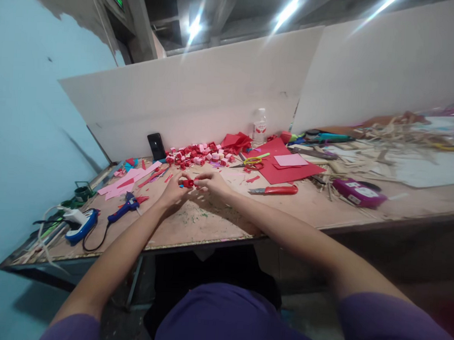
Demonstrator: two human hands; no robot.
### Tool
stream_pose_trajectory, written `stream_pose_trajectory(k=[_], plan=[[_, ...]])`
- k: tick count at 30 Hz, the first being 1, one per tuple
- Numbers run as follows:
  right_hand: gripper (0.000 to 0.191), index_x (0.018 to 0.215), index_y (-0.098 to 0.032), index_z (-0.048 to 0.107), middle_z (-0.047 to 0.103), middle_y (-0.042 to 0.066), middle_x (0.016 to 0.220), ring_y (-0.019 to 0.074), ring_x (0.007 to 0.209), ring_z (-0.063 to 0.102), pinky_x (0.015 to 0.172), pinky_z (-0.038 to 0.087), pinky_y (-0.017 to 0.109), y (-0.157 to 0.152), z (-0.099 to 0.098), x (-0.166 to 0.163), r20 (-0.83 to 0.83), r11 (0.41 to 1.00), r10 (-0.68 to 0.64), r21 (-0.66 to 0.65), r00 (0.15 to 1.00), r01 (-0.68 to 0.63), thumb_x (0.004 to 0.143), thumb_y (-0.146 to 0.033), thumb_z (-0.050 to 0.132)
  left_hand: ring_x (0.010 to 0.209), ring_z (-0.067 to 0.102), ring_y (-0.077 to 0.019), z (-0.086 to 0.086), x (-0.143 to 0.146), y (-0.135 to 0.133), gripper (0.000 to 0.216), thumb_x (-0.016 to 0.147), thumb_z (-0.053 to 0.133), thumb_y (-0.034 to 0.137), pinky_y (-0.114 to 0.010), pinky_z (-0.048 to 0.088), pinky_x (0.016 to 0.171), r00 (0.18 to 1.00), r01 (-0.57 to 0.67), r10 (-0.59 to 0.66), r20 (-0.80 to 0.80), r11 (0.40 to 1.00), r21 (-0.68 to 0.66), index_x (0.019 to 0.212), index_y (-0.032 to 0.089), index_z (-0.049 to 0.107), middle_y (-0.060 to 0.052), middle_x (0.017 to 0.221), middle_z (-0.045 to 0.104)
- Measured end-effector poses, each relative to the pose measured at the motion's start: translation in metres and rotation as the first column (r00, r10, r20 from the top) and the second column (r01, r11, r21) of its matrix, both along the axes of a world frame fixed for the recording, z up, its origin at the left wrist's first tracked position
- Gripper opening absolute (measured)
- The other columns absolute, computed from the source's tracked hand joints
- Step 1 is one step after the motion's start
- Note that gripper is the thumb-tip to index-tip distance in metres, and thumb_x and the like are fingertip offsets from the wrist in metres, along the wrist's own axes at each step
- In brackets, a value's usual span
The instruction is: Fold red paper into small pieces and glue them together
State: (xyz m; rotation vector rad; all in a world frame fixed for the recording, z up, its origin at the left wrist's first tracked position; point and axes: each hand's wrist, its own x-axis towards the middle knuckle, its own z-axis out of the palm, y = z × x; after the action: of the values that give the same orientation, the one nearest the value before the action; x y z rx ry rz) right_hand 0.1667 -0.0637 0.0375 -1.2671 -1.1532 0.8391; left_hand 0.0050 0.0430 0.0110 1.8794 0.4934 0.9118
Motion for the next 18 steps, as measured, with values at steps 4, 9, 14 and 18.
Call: stream_pose_trajectory(k=[4, 9, 14, 18], plan=[[0.017, 0.077, -0.015, 0.077, 0.075, 0.004, 0.076, 0.0159, 0.069, 0.069, 0.063, 0.056, 0.022, -0.0038, 0.0041, -0.0013, -0.082, 1.0, -0.002, -0.019, 0.997, 0.001, 0.067, -0.003, 0.071, 0.084, 0.069, -0.0199, -0.0005, 0.0006, 0.0019, 0.033, 0.065, 0.079, 0.025, -0.028, 0.054, 0.069, 1.0, -0.032, 0.032, -0.001, 0.998, 0.056, 0.091, 0.02, 0.06, -0.002, 0.089, 0.068], [0.016, 0.084, -0.013, 0.076, 0.077, 0.007, 0.078, 0.0179, 0.069, 0.072, 0.068, 0.061, 0.028, -0.0057, 0.0044, -0.0022, -0.158, 0.998, 0.032, -0.045, 0.987, -0.039, 0.07, -0.005, 0.073, 0.086, 0.066, -0.0186, 0.0004, 0.0015, 0.0, 0.029, 0.067, 0.077, 0.022, -0.028, 0.053, 0.069, 0.997, -0.071, 0.07, 0.009, 0.988, 0.136, 0.092, 0.02, 0.062, -0.002, 0.095, 0.065], [0.016, 0.09, -0.013, 0.076, 0.078, 0.009, 0.084, 0.0189, 0.072, 0.074, 0.067, 0.062, 0.028, -0.0049, 0.0017, -0.0039, -0.196, 0.998, 0.032, -0.046, 0.98, -0.042, 0.076, -0.007, 0.074, 0.09, 0.065, -0.0177, 0.0012, 0.0008, -0.003, 0.024, 0.071, 0.074, 0.019, -0.026, 0.051, 0.072, 0.997, -0.078, 0.078, 0.008, 0.979, 0.189, 0.093, 0.02, 0.064, -0.003, 0.101, 0.065], [0.012, 0.087, -0.014, 0.077, 0.078, 0.007, 0.083, 0.017, 0.071, 0.073, 0.067, 0.061, 0.026, -0.0044, 0.0017, -0.004, -0.187, 0.999, 0.027, -0.035, 0.982, -0.034, 0.077, -0.008, 0.077, 0.089, 0.064, -0.018, -0.0003, 0.0003, -0.002, 0.024, 0.072, 0.074, 0.018, -0.027, 0.051, 0.072, 0.996, -0.083, 0.084, 0.005, 0.977, 0.194, 0.094, 0.021, 0.065, -0.003, 0.099, 0.066]])
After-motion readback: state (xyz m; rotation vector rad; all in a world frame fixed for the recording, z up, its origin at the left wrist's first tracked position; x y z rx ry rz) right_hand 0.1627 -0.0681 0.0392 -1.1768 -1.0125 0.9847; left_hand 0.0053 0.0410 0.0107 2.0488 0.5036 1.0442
